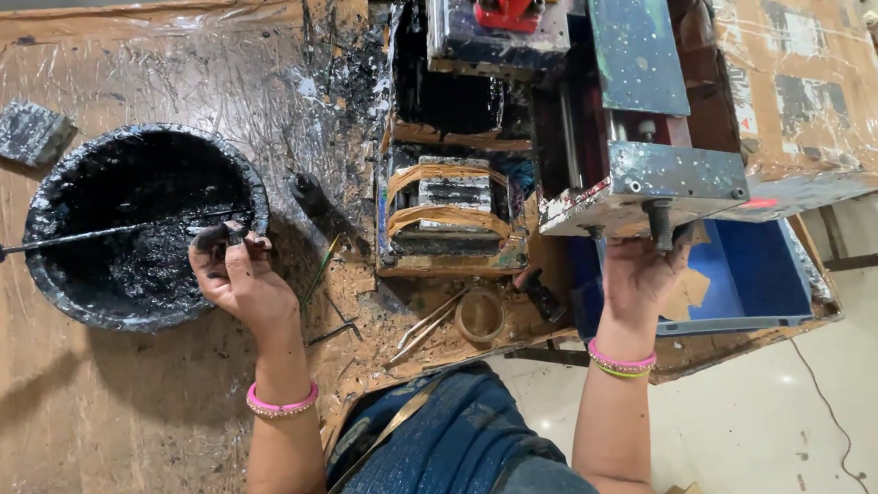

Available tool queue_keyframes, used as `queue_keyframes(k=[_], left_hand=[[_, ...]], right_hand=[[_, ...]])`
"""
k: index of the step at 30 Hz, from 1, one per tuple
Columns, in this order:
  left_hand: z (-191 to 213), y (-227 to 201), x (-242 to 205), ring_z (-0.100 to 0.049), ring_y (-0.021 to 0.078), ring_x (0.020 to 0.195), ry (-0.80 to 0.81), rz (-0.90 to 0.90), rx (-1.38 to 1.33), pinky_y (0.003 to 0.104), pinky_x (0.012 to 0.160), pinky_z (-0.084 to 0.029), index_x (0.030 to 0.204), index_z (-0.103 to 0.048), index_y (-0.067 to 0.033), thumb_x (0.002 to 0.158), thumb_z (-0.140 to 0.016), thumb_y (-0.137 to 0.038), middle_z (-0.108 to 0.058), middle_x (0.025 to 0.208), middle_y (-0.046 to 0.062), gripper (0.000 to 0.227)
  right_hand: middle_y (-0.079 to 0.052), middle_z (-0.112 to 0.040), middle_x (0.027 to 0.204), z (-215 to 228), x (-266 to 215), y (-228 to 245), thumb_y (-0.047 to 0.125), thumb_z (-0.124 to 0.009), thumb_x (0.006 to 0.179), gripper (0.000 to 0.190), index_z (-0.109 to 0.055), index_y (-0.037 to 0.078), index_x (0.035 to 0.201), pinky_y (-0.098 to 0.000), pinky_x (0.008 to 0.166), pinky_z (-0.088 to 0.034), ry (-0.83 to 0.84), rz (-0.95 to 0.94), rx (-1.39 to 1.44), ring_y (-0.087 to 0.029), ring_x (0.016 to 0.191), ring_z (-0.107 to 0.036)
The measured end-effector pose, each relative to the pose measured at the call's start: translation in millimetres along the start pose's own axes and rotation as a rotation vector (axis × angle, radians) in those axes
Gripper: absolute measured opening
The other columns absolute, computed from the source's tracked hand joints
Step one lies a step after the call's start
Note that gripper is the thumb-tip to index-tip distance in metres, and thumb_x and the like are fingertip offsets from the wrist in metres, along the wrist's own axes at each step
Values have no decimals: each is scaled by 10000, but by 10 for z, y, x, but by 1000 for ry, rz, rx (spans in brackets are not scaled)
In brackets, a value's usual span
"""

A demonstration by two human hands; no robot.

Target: The person operates a manual press machine to process small black objects. They use a purple cloth to wipe their hands and the machine, and a metal rod to stir a black substance in a bowl. The processed objects are placed into a blue tray.

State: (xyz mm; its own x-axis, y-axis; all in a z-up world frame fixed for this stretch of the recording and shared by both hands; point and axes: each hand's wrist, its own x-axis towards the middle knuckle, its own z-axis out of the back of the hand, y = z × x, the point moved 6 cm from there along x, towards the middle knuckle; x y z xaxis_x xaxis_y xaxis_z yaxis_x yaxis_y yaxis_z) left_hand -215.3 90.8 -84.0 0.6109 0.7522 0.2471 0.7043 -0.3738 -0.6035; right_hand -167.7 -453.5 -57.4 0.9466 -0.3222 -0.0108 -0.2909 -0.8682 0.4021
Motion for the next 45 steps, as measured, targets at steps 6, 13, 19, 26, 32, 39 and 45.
queue_keyframes(k=[6, 13, 19, 26, 32, 39, 45], left_hand=[[11, 25, -1, -647, 180, 871, -48, 22, 4, 336, 743, -579, 1163, -608, -44, 1011, -598, 37, -660, 1057, 56, 173], [35, 21, 4, -636, 198, 867, -61, 96, -22, 330, 746, -563, 1203, -589, -57, 1000, -572, 53, -667, 1076, 95, 231], [198, 202, 71, -652, 201, 834, -21, 92, -24, 312, 701, -546, 1260, -582, -38, 1074, -582, 20, -672, 1098, 115, 195], [96, 271, 81, -641, 185, 853, -54, 105, -36, 312, 755, -563, 1183, -586, -54, 1027, -585, 38, -679, 1082, 90, 181], [98, 388, 62, -650, 175, 860, -77, 60, -6, 309, 753, -575, 1184, -610, -46, 1004, -624, 29, -668, 1072, 62, 196], [161, 484, 111, -659, 175, 849, -130, 90, 15, 313, 749, -582, 1183, -616, -35, 1001, -631, 17, -680, 1067, 68, 190], [146, 561, 161, -660, 175, 857, -124, 91, 11, 309, 750, -579, 1186, -613, -34, 1003, -631, 22, -677, 1071, 71, 193]], right_hand=[[-81, -664, 1423, 140, 66, 22, 352, -666, 1015, 441, -649, 108, 1381, -492, 1143, -532, 21, 24, -19, -277, 1332, -629], [-62, -676, 1392, 315, 122, 1, 337, -598, 1043, 409, -622, 139, 1400, -472, 1151, -509, 59, 92, -35, -267, 1312, -626], [-24, -641, 1405, 383, 85, -1, 351, -610, 1033, 419, -609, 147, 1399, -473, 1124, -477, 16, 134, -146, -262, 1312, -595], [-27, -661, 1419, 462, 186, -14, 364, -632, 1013, 445, -616, 158, 1407, -479, 1188, -485, 93, 66, -35, -255, 1346, -608], [-34, -670, 1395, 56, 52, -31, 355, -608, 1040, 400, -624, 166, 1392, -511, 1151, -499, 27, 47, -48, -269, 1319, -622], [-57, -661, 1446, -111, 24, -38, 365, -590, 1086, 439, -624, 116, 1446, -468, 1193, -499, 110, 3, -14, -255, 1347, -621], [-53, -672, 1367, -162, 21, -13, 348, -603, 1102, 394, -630, 108, 1412, -427, 1132, -521, 102, 45, -38, -230, 1274, -638]])
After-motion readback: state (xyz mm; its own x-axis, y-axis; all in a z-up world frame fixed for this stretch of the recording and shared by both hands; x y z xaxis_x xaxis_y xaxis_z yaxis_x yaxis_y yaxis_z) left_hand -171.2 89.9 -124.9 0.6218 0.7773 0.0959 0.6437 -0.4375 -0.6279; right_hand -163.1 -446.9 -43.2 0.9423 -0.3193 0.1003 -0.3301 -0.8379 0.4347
